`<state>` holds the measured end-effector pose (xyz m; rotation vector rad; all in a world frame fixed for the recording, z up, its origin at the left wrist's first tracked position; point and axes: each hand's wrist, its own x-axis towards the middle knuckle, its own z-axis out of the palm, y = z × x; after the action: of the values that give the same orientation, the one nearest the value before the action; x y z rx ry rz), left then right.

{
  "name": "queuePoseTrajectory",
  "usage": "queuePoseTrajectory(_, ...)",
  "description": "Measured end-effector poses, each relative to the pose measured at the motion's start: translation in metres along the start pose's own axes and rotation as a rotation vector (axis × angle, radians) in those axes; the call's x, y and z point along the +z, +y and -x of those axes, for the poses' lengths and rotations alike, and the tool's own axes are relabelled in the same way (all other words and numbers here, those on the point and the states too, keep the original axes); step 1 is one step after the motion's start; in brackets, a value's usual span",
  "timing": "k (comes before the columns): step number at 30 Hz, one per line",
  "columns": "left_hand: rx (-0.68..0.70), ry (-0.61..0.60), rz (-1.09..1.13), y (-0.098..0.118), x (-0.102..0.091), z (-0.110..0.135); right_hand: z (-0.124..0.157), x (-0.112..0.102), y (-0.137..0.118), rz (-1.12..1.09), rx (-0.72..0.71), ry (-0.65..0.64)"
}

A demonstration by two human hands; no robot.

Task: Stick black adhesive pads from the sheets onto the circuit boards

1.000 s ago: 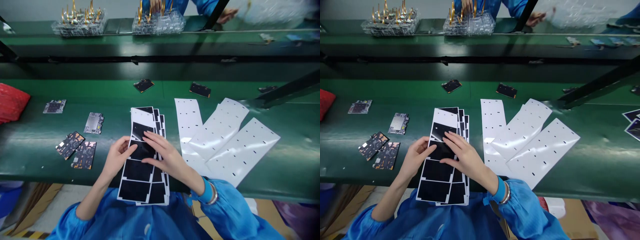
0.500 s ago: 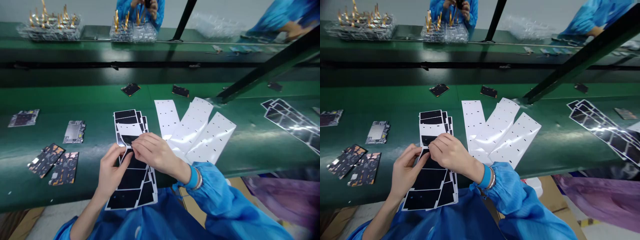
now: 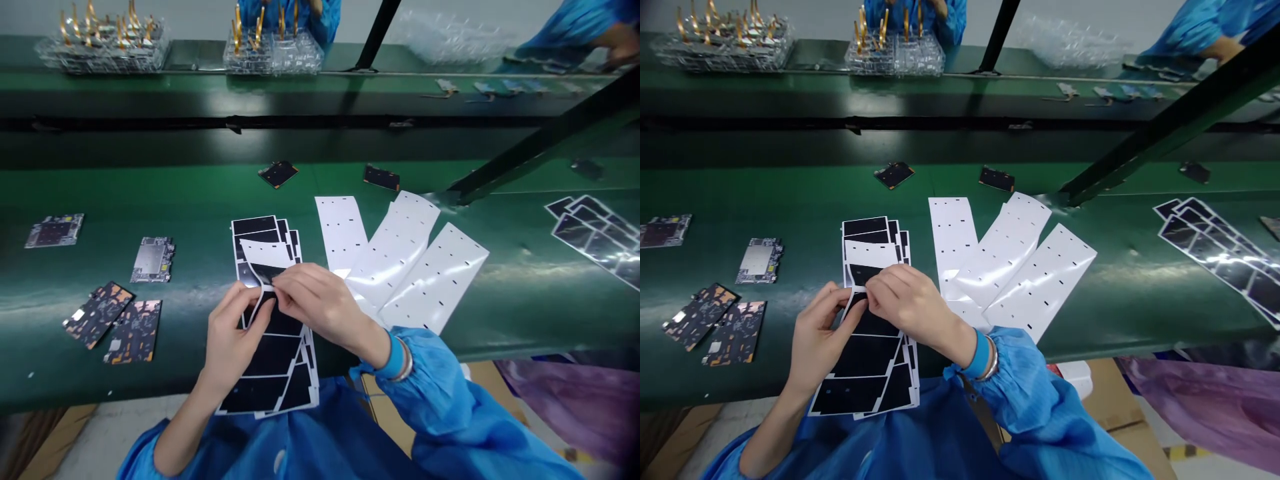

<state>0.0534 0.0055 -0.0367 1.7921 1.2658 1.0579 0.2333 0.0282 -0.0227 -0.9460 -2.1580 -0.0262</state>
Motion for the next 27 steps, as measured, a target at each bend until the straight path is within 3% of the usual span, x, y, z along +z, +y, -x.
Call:
queuePoseTrajectory(4,-0.086,0.125,-0.043,-0.026,0.003,0.008,0.0,-0.01,0.017,-0.311,0.454,0.133)
queuePoseTrajectory(7,-0.055,0.23,-0.449,-0.04,0.009,0.012,0.0,-0.01,0.02,-0.469,0.713,0.271)
queuePoseTrajectory(9,-0.019,0.201,-0.618,-0.04,0.012,0.012,0.0,-0.004,0.012,-0.541,0.641,0.205)
queuePoseTrajectory(12,0.024,0.092,-0.429,-0.029,0.007,0.012,0.002,0.009,0.0,-0.722,0.45,0.013)
queuePoseTrajectory(15,0.0,0.018,-0.196,-0.019,-0.005,0.013,0.007,0.019,0.002,-0.844,0.655,0.058)
queuePoseTrajectory(18,0.014,-0.078,-0.191,-0.014,-0.019,0.014,0.013,0.024,0.013,-0.982,0.901,0.005)
queuePoseTrajectory(21,0.055,-0.141,-0.435,-0.016,-0.036,0.019,0.016,0.023,0.014,-0.934,0.892,-0.087)
queuePoseTrajectory(25,-0.146,0.062,-0.989,-0.036,-0.072,0.042,0.016,0.009,0.009,-0.501,0.626,0.018)
queuePoseTrajectory(27,-0.248,0.138,-1.111,-0.051,-0.089,0.059,0.017,0.001,0.011,-0.379,0.56,0.047)
